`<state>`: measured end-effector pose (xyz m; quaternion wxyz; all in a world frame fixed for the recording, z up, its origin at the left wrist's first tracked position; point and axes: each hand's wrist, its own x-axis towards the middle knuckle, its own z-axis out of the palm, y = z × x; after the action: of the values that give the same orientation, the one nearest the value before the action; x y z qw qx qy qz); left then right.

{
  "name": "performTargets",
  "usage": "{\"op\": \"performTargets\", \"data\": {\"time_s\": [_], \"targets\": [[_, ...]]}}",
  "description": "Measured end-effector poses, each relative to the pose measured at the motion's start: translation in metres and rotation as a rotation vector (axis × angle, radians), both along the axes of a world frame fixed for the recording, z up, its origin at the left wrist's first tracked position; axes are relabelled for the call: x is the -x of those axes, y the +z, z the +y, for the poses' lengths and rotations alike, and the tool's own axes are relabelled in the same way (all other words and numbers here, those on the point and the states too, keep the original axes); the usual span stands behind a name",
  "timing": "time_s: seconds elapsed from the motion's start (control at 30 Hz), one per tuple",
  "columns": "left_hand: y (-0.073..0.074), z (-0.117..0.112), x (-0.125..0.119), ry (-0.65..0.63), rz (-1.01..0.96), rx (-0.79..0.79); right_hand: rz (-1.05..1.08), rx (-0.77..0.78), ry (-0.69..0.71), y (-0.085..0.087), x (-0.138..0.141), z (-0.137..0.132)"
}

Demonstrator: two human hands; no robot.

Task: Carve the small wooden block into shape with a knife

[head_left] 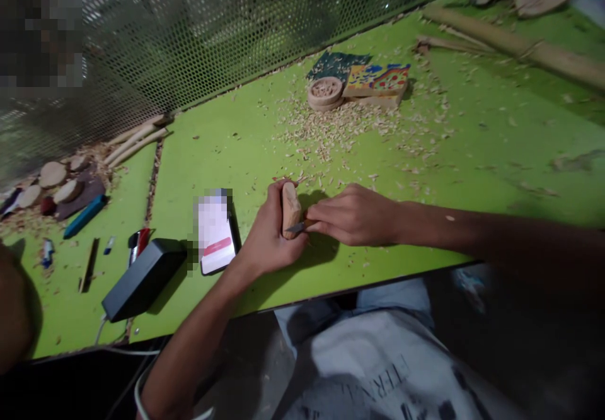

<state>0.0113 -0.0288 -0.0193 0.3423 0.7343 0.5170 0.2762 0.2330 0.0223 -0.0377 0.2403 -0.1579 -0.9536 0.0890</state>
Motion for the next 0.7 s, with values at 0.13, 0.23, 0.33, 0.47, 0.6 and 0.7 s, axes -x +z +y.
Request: {"op": "performTargets", "data": {"time_s": [0.13, 0.23, 0.33, 0.47, 0.6, 0.7], "targets": [[-0.002, 0.001, 0.000, 0.020, 0.090, -0.041, -0.045, 0.014, 0.009, 0.002, 0.002, -0.003], [-0.003, 0.001, 0.001, 0.018, 0.127, -0.048, -0.085, 0.019, -0.009, 0.005, 0.003, -0.006], [-0.002, 0.000, 0.001, 0.029, 0.146, -0.060, -0.110, 0.016, -0.030, 0.009, 0.001, -0.006], [0.002, 0.000, -0.001, 0.021, 0.110, -0.013, -0.075, 0.027, -0.049, 0.011, -0.001, -0.005], [0.005, 0.001, -0.001, 0.026, 0.066, 0.044, -0.019, 0.051, -0.044, 0.010, 0.000, -0.004], [0.008, -0.002, 0.003, 0.067, 0.016, 0.074, 0.089, 0.125, -0.092, 0.010, -0.006, 0.012]]}}
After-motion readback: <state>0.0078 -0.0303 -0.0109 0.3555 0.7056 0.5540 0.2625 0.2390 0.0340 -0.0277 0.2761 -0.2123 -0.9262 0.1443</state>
